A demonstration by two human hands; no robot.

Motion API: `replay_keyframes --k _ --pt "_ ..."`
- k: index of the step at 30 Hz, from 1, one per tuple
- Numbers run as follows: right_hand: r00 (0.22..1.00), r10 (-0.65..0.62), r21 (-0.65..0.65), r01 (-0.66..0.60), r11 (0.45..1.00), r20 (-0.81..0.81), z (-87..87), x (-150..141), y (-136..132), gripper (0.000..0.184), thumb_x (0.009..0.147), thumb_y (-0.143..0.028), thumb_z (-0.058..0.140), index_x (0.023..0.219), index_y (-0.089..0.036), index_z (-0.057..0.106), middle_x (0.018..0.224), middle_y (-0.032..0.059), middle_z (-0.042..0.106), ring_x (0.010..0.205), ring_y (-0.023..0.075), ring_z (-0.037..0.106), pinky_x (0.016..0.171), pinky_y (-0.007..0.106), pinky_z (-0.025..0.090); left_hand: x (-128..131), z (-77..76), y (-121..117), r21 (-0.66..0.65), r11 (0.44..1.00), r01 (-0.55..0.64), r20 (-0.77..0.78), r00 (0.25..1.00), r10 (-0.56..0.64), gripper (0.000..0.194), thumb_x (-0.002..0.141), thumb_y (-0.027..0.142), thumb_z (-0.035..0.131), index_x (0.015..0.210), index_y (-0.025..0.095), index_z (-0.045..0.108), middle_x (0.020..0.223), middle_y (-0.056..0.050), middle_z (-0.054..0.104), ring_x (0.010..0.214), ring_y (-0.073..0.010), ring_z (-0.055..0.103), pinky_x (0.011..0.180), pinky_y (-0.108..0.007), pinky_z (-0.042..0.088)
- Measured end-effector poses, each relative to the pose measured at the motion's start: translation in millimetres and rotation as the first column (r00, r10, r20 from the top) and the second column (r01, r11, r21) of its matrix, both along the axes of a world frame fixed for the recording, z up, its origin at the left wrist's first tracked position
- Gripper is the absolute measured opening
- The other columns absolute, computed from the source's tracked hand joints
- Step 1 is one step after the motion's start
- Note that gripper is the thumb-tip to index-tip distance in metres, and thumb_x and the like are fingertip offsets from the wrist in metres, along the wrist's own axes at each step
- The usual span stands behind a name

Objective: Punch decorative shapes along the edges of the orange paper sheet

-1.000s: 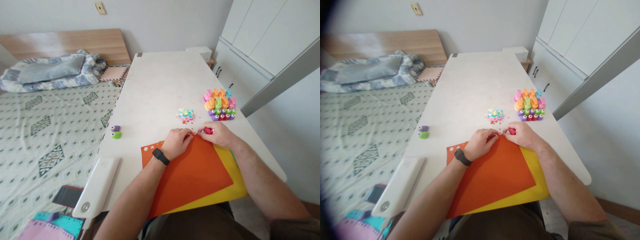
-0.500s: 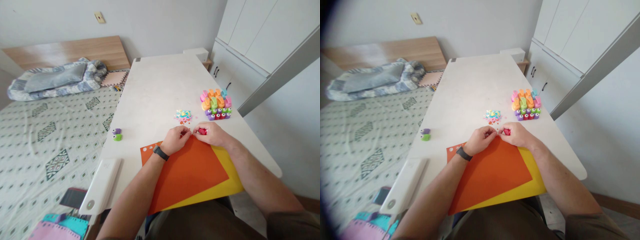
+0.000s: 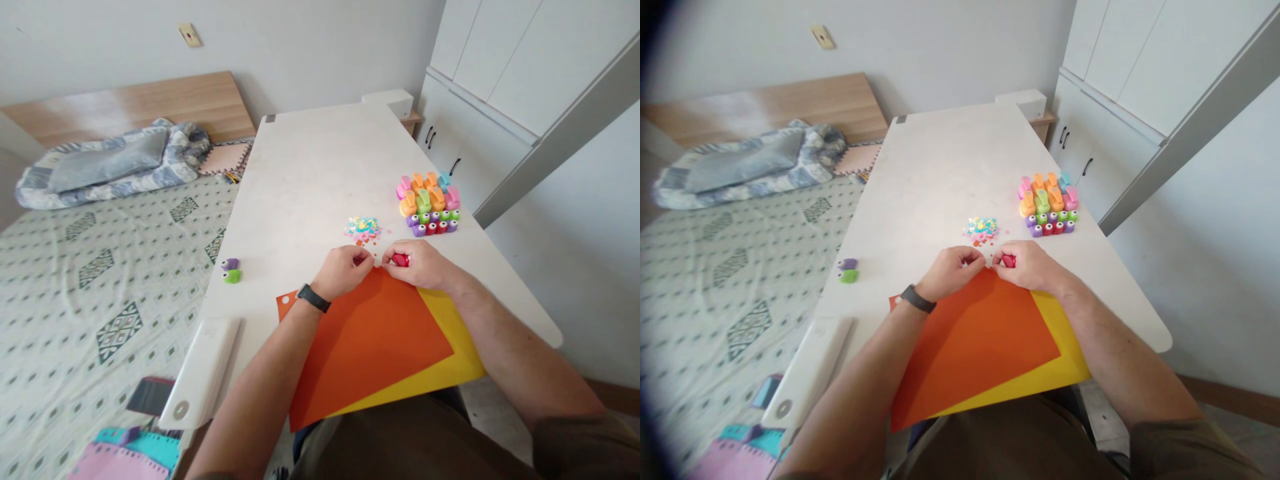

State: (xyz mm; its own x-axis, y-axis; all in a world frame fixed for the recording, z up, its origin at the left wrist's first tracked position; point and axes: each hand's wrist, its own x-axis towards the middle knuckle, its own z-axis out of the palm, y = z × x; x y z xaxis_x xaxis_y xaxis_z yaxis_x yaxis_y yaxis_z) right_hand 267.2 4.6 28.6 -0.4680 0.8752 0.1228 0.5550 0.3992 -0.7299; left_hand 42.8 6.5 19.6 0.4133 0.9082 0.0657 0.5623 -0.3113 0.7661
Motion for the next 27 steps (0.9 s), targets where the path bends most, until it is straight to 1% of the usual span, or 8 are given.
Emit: replay_keyframes --k 4,7,14,21,27 --pt "1.0 -0.004 -0.002 0.004 1.0 -0.001 -1.4 -0.1 0.4 0.01 0.082 -0.024 0.067 0.087 -0.021 0.076 0.086 0.0018 0.075 0.077 0.0173 0.065 0.074 0.029 0.049 -1.4 -1.7 2.9 -0.052 0.999 0.002 -0.019 1.0 -0.003 0.027 0.091 0.032 0.055 0.078 0.017 0.073 0.074 -0.001 0.071 0.067 -0.0134 0.058 0.062 -0.025 0.042" --pt "1.0 -0.009 -0.003 0.009 1.0 0.002 -2.1 0.4 0.9 0.01 0.082 -0.024 0.068 0.087 -0.021 0.076 0.086 0.0023 0.076 0.077 0.0181 0.066 0.073 0.03 0.049 -1.5 -1.2 3.7 -0.083 0.997 0.004 -0.011 1.0 -0.005 0.028 0.091 0.035 0.056 0.079 0.017 0.074 0.074 -0.001 0.071 0.066 -0.0135 0.058 0.059 -0.024 0.042" --pt "1.0 0.002 0.0 -0.002 1.0 0.009 -3.5 -0.3 1.6 0.01 0.084 -0.025 0.067 0.088 -0.021 0.076 0.085 0.0016 0.075 0.077 0.0172 0.065 0.073 0.029 0.048 0.2 -1.9 4.4 -0.086 0.994 0.063 0.048 0.997 -0.059 0.03 0.094 0.037 0.054 0.086 0.017 0.075 0.079 -0.002 0.071 0.071 -0.0137 0.059 0.063 -0.024 0.045" --pt "1.0 -0.01 0.0 0.01 1.0 0.004 -2.5 -1.9 0.2 0.011 0.086 -0.028 0.067 0.088 -0.021 0.075 0.084 0.0015 0.074 0.076 0.0168 0.064 0.072 0.028 0.047 4.3 -4.4 3.1 -0.088 0.994 0.064 0.09 0.994 -0.056 0.027 0.096 0.036 0.054 0.091 0.017 0.073 0.081 -0.001 0.071 0.072 -0.0132 0.058 0.067 -0.024 0.045" --pt "1.0 -0.015 -0.008 0.015 1.0 0.01 -5.1 -1.0 0.3 0.011 0.087 -0.028 0.067 0.09 -0.021 0.075 0.087 0.0026 0.075 0.077 0.018 0.066 0.073 0.03 0.048 6.6 -3.9 2.6 -0.095 0.994 0.044 0.085 0.996 -0.036 0.027 0.096 0.037 0.054 0.089 0.017 0.07 0.081 0.0 0.07 0.069 -0.0119 0.056 0.064 -0.024 0.043"
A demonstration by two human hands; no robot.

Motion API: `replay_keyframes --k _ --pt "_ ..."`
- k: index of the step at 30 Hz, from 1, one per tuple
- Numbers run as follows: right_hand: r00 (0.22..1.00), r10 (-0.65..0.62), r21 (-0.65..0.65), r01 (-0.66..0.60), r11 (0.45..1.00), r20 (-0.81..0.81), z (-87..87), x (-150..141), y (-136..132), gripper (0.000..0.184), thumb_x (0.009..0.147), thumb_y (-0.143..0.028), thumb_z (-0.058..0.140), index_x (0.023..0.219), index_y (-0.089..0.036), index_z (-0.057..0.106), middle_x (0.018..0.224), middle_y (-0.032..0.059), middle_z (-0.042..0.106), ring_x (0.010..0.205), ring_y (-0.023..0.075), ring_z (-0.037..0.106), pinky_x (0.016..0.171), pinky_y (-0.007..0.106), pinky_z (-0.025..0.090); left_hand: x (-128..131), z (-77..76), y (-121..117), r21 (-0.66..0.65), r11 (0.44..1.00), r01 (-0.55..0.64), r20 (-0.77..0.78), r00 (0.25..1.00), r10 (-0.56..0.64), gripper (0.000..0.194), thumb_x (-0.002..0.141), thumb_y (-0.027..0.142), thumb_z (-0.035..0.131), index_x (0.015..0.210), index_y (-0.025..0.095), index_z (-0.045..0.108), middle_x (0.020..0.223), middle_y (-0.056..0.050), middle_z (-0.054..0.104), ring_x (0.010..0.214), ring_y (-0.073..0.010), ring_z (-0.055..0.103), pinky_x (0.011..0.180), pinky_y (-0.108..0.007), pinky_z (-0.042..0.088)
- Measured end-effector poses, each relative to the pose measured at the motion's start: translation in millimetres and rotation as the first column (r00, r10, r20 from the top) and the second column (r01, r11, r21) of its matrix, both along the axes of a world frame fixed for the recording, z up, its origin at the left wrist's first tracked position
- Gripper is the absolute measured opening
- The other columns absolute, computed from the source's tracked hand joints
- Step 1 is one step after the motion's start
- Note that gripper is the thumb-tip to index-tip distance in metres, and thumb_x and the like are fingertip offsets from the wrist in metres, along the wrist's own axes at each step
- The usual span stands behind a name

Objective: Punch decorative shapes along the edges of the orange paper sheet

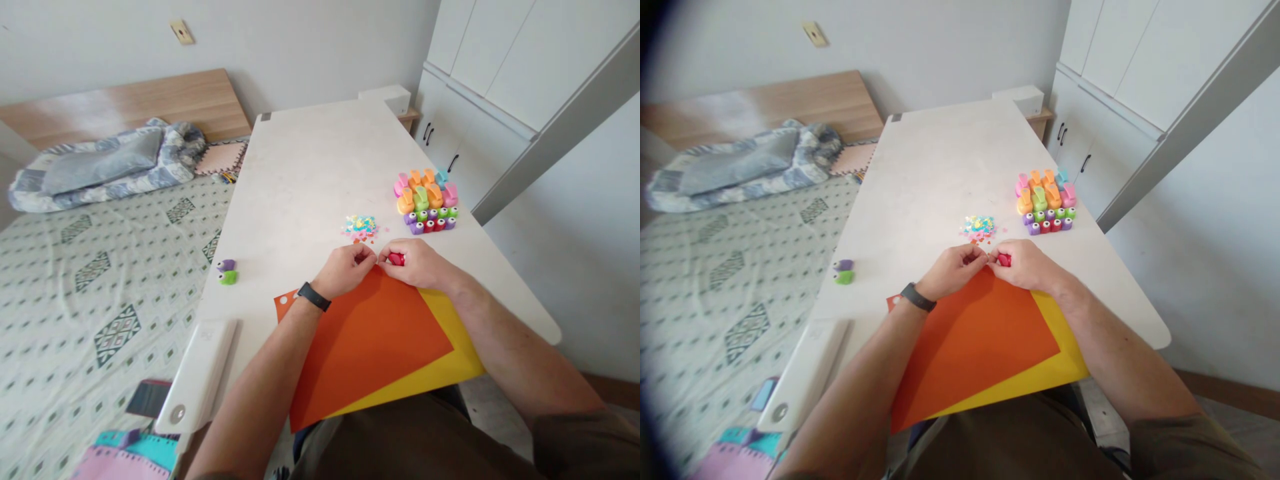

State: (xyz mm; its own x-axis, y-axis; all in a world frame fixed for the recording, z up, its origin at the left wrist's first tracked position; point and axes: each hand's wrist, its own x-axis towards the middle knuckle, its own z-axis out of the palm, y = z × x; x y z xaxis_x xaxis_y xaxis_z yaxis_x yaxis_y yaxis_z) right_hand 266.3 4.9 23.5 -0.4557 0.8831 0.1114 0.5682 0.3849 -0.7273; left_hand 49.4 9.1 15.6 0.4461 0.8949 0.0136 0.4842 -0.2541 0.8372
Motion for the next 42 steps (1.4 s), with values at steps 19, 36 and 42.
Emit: replay_keyframes --k 19,36,42 --pt "0.998 -0.049 0.02 0.049 0.999 0.027 -4.9 -1 2 0.01 0.084 -0.022 0.066 0.088 -0.023 0.075 0.089 0.002 0.077 0.08 0.0193 0.068 0.076 0.031 0.049 -2 -8.7 38 0.189 0.958 -0.214 -0.116 0.964 0.238 0.015 0.093 0.024 0.059 0.097 0.02 0.073 0.094 -0.005 0.08 0.085 -0.0186 0.072 0.079 -0.03 0.054" --pt "0.992 -0.128 -0.011 0.128 0.992 0.018 -4.1 1 5 0.011 0.085 -0.024 0.066 0.087 -0.022 0.076 0.085 0.0007 0.075 0.075 0.0174 0.065 0.07 0.029 0.046 -24 3.9 -2 0.259 0.965 0.033 -0.297 0.954 0.047 0.024 0.098 0.039 0.059 0.101 0.02 0.074 0.097 -0.006 0.076 0.088 -0.0207 0.069 0.082 -0.033 0.051" --pt "0.99 -0.122 -0.137 0.111 0.984 -0.074 -1.3 3 2 0.019 0.091 -0.039 0.065 0.092 -0.021 0.073 0.082 0.0009 0.071 0.074 0.0173 0.061 0.067 0.029 0.044 -28 -1.5 -14 0.24 0.968 0.069 -0.296 0.955 0.005 0.014 0.096 0.024 0.057 0.092 0.02 0.071 0.091 -0.004 0.074 0.084 -0.0182 0.067 0.078 -0.03 0.05"
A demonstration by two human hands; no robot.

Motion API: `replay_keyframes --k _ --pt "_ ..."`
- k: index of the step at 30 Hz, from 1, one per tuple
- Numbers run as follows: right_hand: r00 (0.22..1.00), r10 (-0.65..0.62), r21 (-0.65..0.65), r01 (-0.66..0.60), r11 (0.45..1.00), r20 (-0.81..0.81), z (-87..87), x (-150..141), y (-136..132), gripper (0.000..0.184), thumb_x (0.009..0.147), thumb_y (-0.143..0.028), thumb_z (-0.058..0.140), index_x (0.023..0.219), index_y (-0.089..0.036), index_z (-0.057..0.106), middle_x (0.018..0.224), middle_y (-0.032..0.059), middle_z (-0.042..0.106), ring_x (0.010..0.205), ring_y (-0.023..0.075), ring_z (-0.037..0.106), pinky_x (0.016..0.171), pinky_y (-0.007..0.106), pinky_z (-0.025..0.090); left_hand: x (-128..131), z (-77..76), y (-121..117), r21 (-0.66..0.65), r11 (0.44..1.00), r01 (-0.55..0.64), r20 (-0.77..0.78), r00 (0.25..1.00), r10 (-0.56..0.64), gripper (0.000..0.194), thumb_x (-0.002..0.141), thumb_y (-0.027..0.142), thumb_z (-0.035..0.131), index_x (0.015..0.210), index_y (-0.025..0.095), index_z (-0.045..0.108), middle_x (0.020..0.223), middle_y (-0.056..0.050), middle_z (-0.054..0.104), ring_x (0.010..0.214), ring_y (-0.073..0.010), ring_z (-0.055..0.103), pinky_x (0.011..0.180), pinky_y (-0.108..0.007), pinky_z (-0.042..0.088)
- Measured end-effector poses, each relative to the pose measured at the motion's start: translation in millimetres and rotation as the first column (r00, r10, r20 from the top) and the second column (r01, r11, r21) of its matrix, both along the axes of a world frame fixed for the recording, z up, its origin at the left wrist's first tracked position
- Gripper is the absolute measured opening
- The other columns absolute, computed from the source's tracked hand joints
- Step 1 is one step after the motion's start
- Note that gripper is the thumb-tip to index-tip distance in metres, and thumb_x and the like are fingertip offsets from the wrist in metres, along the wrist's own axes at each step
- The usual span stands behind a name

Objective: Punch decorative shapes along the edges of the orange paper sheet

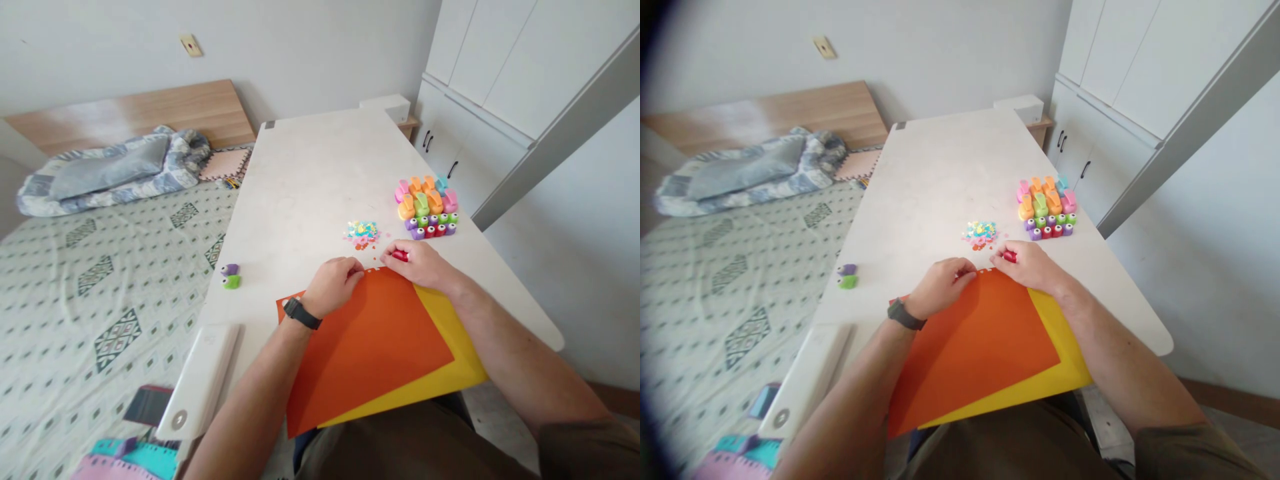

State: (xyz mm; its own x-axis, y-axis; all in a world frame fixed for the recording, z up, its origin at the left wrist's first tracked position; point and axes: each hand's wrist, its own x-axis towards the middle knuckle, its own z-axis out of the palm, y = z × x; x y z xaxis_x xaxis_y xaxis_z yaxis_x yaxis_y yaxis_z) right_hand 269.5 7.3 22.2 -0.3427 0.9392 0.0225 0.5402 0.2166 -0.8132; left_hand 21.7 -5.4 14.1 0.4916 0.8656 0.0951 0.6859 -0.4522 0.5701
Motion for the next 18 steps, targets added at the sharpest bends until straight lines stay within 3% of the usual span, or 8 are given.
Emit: replay_keyframes --k 4,8,11,13,18 --pt "0.964 -0.084 -0.118 0.055 0.992 -0.254 -5.3 5 6 0.02 0.092 -0.035 0.056 0.102 -0.022 0.069 0.08 -0.0006 0.062 0.068 0.0155 0.053 0.064 0.029 0.041 -2 -3.1 -3 -0.003 1.0 -0.008 0.016 1.0 0.008 0.015 0.097 0.024 0.056 0.093 0.02 0.07 0.09 -0.004 0.073 0.083 -0.0178 0.066 0.076 -0.03 0.049" --pt "0.804 -0.218 -0.356 0.008 0.934 -0.554 -9.0 9 13 0.023 0.085 -0.031 0.053 0.099 -0.021 0.067 0.076 -0.0004 0.055 0.061 0.0144 0.047 0.057 0.028 0.037 -4 -8.2 -4 0.008 1.0 -0.019 0.053 0.998 0.018 0.014 0.098 0.025 0.056 0.093 0.02 0.069 0.09 -0.004 0.073 0.083 -0.0173 0.065 0.077 -0.03 0.049" --pt "0.696 -0.28 -0.438 -0.056 0.897 -0.661 -3.8 8 13 0.021 0.081 -0.03 0.056 0.096 -0.02 0.066 0.076 0.0007 0.056 0.061 0.014 0.046 0.056 0.028 0.036 -4 -10.3 -6 0.017 1.0 -0.016 0.079 0.997 0.015 0.014 0.099 0.024 0.056 0.094 0.02 0.068 0.09 -0.003 0.073 0.083 -0.017 0.065 0.079 -0.031 0.049" --pt "0.656 -0.303 -0.45 -0.062 0.891 -0.692 1.0 7 12 0.019 0.082 -0.03 0.059 0.096 -0.019 0.067 0.075 0.0007 0.056 0.061 0.0138 0.047 0.055 0.027 0.035 -4 -9.9 -8 0.028 0.999 -0.015 0.086 0.996 0.012 0.013 0.099 0.024 0.056 0.095 0.02 0.069 0.091 -0.003 0.073 0.085 -0.0171 0.065 0.081 -0.031 0.049" --pt "0.602 -0.291 -0.347 0.024 0.937 -0.743 7.1 11 13 0.018 0.089 -0.034 0.073 0.1 -0.02 0.07 0.084 0.0019 0.059 0.068 0.0134 0.053 0.055 0.026 0.035 -6 -6.7 -11 0.052 0.998 -0.022 0.067 0.998 0.019 0.013 0.099 0.022 0.057 0.096 0.02 0.069 0.093 -0.003 0.073 0.088 -0.0184 0.065 0.085 -0.033 0.049"
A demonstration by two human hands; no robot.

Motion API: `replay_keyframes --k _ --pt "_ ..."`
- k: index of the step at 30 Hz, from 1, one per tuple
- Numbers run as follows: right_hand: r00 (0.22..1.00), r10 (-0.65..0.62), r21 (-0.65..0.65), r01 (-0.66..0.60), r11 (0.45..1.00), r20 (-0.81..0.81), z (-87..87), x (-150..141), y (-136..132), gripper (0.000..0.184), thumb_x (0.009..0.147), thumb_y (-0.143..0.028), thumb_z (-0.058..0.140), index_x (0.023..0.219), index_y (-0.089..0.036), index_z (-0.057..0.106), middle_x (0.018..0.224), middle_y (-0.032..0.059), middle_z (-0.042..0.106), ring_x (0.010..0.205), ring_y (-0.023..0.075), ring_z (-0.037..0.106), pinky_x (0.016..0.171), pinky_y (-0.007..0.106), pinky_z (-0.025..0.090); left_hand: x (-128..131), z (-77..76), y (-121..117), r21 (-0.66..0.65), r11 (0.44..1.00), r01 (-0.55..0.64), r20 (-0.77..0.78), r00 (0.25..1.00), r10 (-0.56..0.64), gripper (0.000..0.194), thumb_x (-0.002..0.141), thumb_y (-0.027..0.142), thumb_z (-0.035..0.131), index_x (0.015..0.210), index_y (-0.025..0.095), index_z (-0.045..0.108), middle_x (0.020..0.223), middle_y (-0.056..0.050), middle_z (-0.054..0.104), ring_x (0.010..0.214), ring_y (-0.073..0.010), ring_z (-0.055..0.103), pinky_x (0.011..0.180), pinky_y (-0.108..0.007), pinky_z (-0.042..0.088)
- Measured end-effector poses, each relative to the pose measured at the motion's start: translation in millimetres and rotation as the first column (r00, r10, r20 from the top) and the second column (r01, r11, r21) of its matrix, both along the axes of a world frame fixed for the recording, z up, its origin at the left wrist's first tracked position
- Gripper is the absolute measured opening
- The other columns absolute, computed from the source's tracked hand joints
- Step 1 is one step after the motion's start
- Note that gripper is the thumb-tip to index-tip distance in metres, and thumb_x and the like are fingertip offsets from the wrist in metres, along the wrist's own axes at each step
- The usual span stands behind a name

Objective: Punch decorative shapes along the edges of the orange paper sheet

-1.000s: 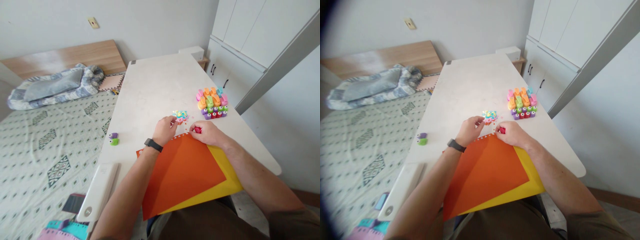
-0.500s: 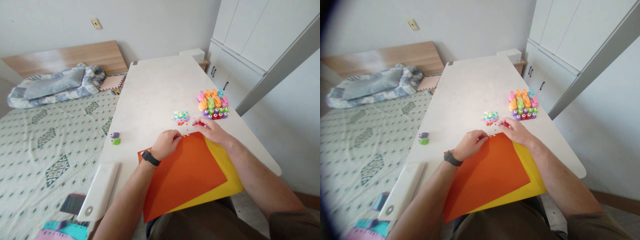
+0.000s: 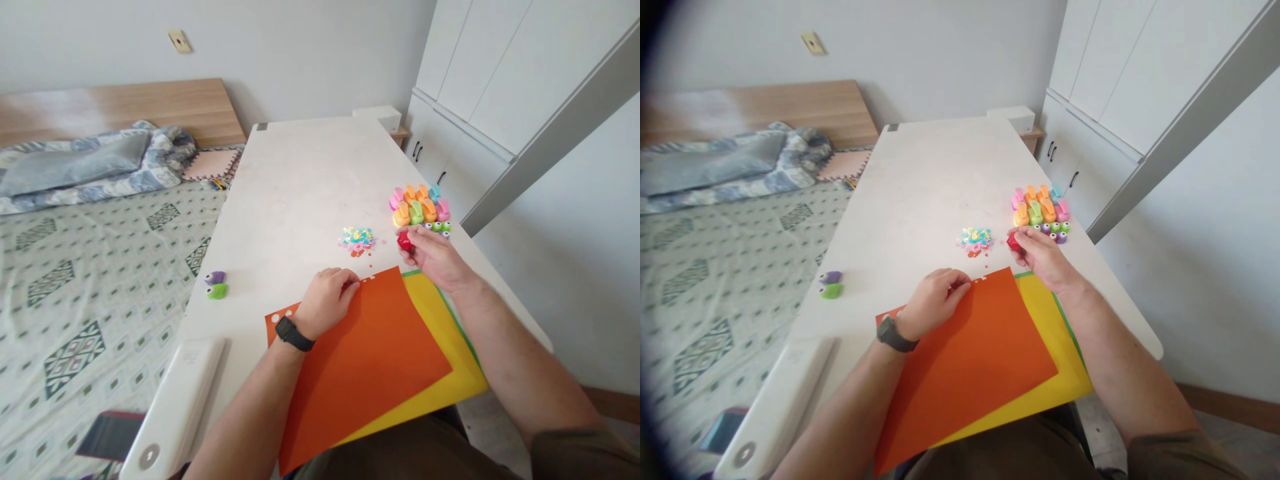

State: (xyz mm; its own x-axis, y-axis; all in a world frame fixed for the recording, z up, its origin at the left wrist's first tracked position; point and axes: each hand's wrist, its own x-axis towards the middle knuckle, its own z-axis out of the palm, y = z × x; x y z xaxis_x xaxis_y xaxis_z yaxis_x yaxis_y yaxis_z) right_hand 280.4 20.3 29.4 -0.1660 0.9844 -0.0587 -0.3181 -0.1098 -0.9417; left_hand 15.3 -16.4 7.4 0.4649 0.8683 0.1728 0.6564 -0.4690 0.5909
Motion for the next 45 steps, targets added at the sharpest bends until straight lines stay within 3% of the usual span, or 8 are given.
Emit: replay_keyframes --k 13,25,33,39,45 --pt "1.0 -0.002 0.008 0.001 1.0 0.021 -7.0 8 5 0.026 0.078 -0.035 0.088 0.097 -0.021 0.076 0.083 0.0021 0.063 0.064 0.0127 0.056 0.053 0.026 0.039 -1 -0.6 -1 0.017 1.0 0.002 -0.07 0.998 -0.001 0.014 0.101 0.022 0.055 0.097 0.021 0.069 0.097 -0.004 0.074 0.092 -0.0209 0.066 0.089 -0.037 0.049" --pt "0.992 -0.059 -0.037 0.055 0.998 -0.113 3.9 10 2 0.029 0.073 -0.036 0.09 0.091 -0.017 0.077 0.081 0.0032 0.063 0.065 0.0142 0.055 0.053 0.028 0.039 0 0.5 -3 0.039 0.999 -0.002 -0.103 0.995 0.006 0.014 0.1 0.022 0.055 0.097 0.021 0.069 0.095 -0.004 0.074 0.09 -0.0212 0.066 0.087 -0.038 0.049" --pt "0.992 -0.072 -0.025 0.07 0.997 -0.102 -0.4 10 4 0.025 0.075 -0.033 0.089 0.089 -0.017 0.076 0.08 0.0029 0.063 0.063 0.0131 0.055 0.051 0.027 0.036 -1 0.2 -4 0.04 0.999 0.002 -0.103 0.995 0.002 0.015 0.101 0.022 0.054 0.098 0.021 0.069 0.096 -0.004 0.074 0.091 -0.0213 0.067 0.087 -0.038 0.049" --pt "0.979 -0.191 0.021 0.193 0.981 -0.07 3.0 22 8 0.022 0.077 -0.038 0.084 0.088 -0.022 0.075 0.08 0.0038 0.064 0.065 0.0167 0.055 0.054 0.032 0.042 -1 -0.2 -4 0.049 0.999 0.003 -0.1 0.995 0.002 0.015 0.1 0.022 0.055 0.097 0.021 0.069 0.094 -0.005 0.075 0.09 -0.0216 0.067 0.086 -0.038 0.05" --pt "0.934 -0.352 0.139 0.356 0.924 -0.057 4.9 52 18 0.017 0.074 -0.033 0.086 0.081 -0.023 0.074 0.078 0.0039 0.064 0.063 0.0168 0.055 0.05 0.032 0.042 -1 -0.8 -3 0.042 0.999 0.01 -0.091 0.996 -0.007 0.015 0.1 0.021 0.054 0.097 0.021 0.069 0.095 -0.005 0.075 0.091 -0.0214 0.067 0.088 -0.037 0.05"
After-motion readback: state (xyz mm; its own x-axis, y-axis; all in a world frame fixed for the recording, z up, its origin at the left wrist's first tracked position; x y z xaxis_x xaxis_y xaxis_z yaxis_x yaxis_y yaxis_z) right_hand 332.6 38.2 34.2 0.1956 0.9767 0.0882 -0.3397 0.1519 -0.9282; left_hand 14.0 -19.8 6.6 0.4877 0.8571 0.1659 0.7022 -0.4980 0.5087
